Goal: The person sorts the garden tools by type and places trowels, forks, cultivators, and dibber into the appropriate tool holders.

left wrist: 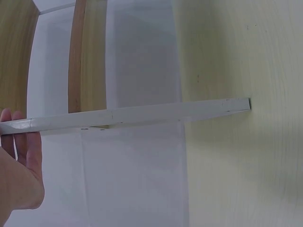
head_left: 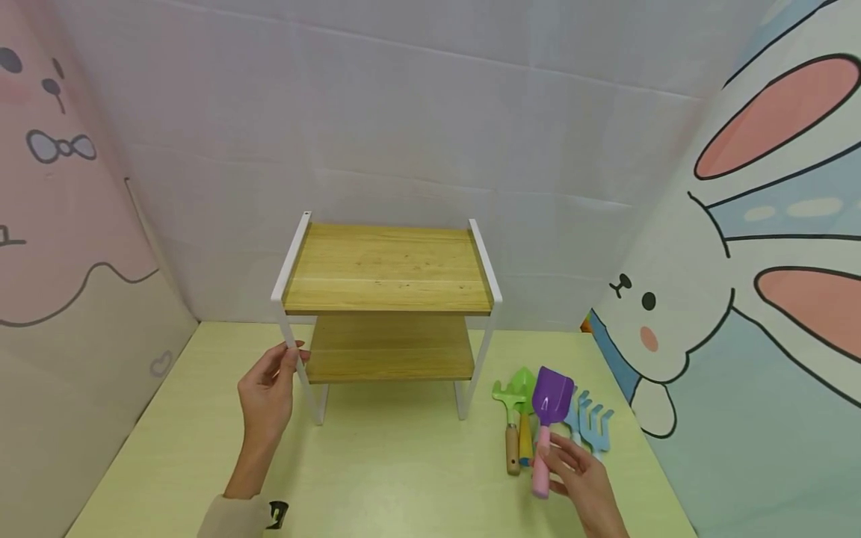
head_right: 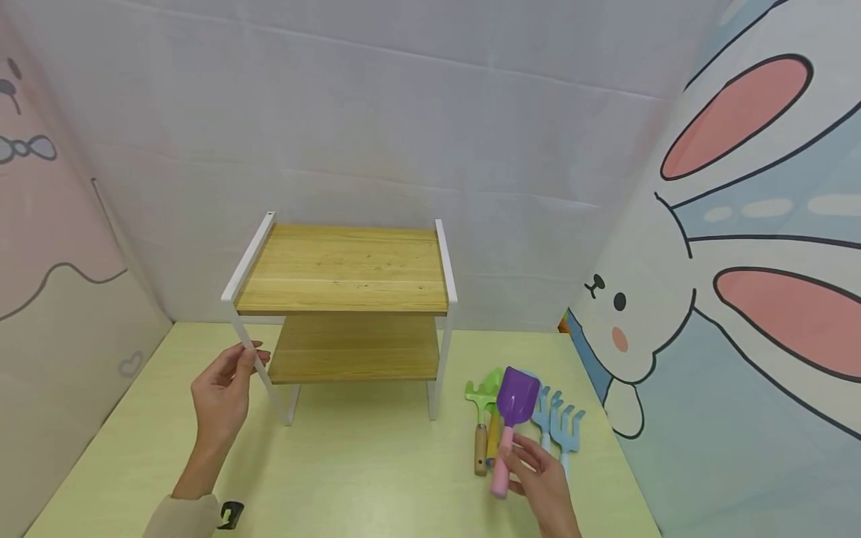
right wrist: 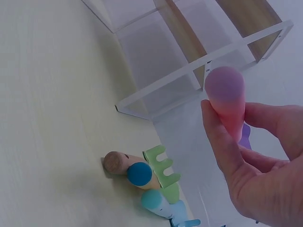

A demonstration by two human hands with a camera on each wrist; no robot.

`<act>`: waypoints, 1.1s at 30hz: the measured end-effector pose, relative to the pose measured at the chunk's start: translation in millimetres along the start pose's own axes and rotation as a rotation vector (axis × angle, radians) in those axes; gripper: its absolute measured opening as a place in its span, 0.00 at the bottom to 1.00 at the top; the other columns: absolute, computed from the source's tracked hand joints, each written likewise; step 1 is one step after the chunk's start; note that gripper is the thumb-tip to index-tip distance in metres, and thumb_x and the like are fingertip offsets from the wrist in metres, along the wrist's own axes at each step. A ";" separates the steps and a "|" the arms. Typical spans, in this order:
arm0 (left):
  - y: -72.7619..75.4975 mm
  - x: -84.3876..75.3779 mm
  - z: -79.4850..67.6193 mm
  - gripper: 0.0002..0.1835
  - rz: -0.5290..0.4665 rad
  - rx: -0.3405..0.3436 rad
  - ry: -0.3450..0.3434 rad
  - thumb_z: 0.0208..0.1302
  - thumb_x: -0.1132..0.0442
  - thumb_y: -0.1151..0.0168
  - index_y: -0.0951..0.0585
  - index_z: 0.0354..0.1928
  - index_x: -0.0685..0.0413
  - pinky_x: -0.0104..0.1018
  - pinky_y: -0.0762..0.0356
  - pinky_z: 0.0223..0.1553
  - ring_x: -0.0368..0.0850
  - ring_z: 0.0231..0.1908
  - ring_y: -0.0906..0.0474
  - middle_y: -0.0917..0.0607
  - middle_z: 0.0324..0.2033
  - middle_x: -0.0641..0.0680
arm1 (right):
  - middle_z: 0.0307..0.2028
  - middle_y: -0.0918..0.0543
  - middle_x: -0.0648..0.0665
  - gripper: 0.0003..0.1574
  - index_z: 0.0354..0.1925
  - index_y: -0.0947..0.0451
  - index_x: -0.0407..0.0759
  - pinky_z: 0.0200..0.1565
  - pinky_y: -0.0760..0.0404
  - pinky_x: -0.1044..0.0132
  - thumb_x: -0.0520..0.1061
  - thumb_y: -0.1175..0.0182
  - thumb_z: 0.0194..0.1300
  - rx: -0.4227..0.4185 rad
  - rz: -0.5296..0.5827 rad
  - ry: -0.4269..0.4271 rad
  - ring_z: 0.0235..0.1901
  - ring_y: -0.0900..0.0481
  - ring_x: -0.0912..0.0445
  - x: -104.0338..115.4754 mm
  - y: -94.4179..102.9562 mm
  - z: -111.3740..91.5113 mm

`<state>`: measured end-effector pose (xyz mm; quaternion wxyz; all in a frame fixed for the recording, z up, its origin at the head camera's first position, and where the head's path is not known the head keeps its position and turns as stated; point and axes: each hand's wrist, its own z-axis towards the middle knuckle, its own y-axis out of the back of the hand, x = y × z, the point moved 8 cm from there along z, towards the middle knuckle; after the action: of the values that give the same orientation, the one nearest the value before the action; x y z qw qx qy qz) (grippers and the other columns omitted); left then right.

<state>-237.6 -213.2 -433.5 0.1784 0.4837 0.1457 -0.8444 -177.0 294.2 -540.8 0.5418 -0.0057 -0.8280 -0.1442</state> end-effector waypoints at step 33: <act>0.6 1.6 -0.2 0.09 -0.042 -0.010 0.026 0.74 0.71 0.40 0.14 0.46 0.72 0.24 0.18 0.42 0.36 0.37 0.13 0.10 0.30 0.51 | 0.54 0.17 0.32 0.36 0.69 0.30 0.32 0.42 0.11 0.52 0.41 0.31 0.68 0.257 0.119 0.200 0.44 0.11 0.40 47.5 -49.7 -56.3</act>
<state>-238.0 -213.9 -435.1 0.1609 0.4905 0.1624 -0.8409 -154.4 225.8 -488.8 0.6252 0.0289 -0.7799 -0.0046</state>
